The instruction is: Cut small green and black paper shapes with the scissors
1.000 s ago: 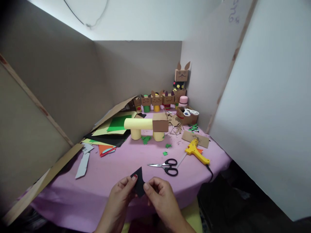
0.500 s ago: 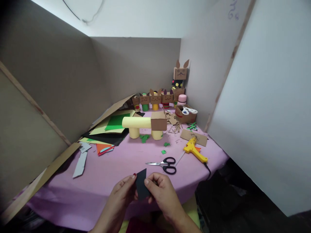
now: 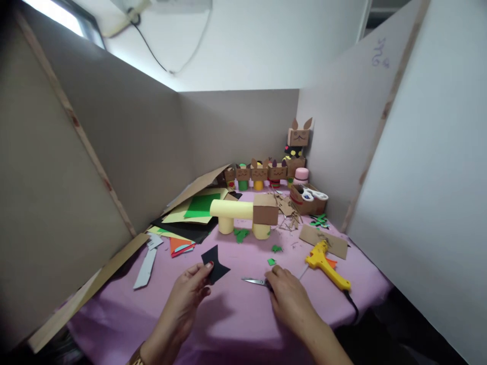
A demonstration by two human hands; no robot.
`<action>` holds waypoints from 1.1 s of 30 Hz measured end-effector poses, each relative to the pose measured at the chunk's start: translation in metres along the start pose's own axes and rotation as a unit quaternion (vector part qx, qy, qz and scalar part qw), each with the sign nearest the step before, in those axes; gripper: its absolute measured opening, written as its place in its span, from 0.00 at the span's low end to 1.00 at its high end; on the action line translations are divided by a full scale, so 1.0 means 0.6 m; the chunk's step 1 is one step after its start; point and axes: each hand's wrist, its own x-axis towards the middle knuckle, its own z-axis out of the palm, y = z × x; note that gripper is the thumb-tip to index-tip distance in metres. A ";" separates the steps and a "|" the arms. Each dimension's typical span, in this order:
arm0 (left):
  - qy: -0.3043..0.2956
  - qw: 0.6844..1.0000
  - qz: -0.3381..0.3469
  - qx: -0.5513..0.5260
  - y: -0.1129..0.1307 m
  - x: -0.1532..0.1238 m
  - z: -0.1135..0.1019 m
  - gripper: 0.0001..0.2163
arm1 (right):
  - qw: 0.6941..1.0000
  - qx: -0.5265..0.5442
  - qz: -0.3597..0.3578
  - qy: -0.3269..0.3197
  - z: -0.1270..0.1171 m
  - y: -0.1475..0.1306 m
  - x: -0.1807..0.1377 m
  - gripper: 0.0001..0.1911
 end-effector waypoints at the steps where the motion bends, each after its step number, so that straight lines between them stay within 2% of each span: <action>1: 0.006 1.000 0.009 0.000 0.006 0.002 -0.003 0.12 | 1.000 -0.013 0.000 -0.012 0.000 0.002 0.001 0.20; 5: 0.033 0.999 0.042 -0.005 0.028 0.006 -0.013 0.11 | 1.000 -0.022 0.014 -0.010 0.003 0.006 0.004 0.19; 8: 0.052 0.996 0.069 -0.031 0.045 0.007 -0.021 0.12 | 0.998 -0.045 -0.003 -0.043 0.005 0.016 0.001 0.20; 12: 0.062 0.992 0.092 -0.057 0.062 0.008 -0.028 0.13 | 0.996 -0.062 -0.016 -0.062 0.006 0.030 0.001 0.26; 14: 0.067 0.991 0.100 -0.060 0.068 0.006 -0.030 0.13 | 0.996 -0.059 0.000 -0.072 0.009 0.033 0.002 0.24; 16: 0.072 0.990 0.108 -0.057 0.071 0.003 -0.030 0.13 | 0.999 0.004 0.012 -0.050 0.014 0.033 0.002 0.20; 18: 0.072 0.989 0.118 -0.049 0.073 -0.003 -0.029 0.13 | 0.988 0.156 0.013 -0.007 0.023 0.027 0.000 0.17; 19: 0.069 0.989 0.123 -0.044 0.074 -0.007 -0.028 0.13 | 0.966 0.258 0.017 0.011 0.028 0.021 -0.001 0.17; 20: 0.065 0.989 0.127 -0.039 0.076 -0.011 -0.026 0.13 | 0.929 0.368 0.029 0.009 0.032 0.012 -0.002 0.18; 21: 0.060 0.989 0.130 -0.035 0.077 -0.016 -0.023 0.13 | 0.876 0.479 0.060 0.006 0.036 0.001 -0.003 0.19; 23: 0.046 0.990 0.130 -0.031 0.078 -0.024 -0.016 0.13 | 0.750 0.655 0.090 -0.038 0.038 -0.029 -0.006 0.25; 25: 0.028 0.991 0.125 -0.029 0.079 -0.033 -0.008 0.13 | 0.637 0.761 0.112 -0.057 0.032 -0.061 -0.009 0.25; 27: 0.012 0.992 0.119 -0.026 0.077 -0.040 -0.002 0.13 | 0.557 0.819 0.117 -0.074 0.017 -0.092 -0.011 0.24; 28: 0.005 0.993 0.116 -0.023 0.076 -0.043 0.001 0.13 | 0.530 0.837 0.113 -0.076 0.008 -0.105 -0.011 0.24; 30: -0.011 0.994 0.110 -0.013 0.073 -0.048 0.004 0.12 | 0.516 0.851 0.082 -0.046 -0.011 -0.125 -0.010 0.24; 31: -0.021 0.994 0.107 -0.007 0.071 -0.050 0.005 0.12 | 0.530 0.845 0.066 -0.031 -0.019 -0.133 -0.009 0.23; 33: -0.038 0.994 0.099 0.005 0.067 -0.054 0.006 0.13 | 0.582 0.812 0.043 0.015 -0.032 -0.144 -0.007 0.19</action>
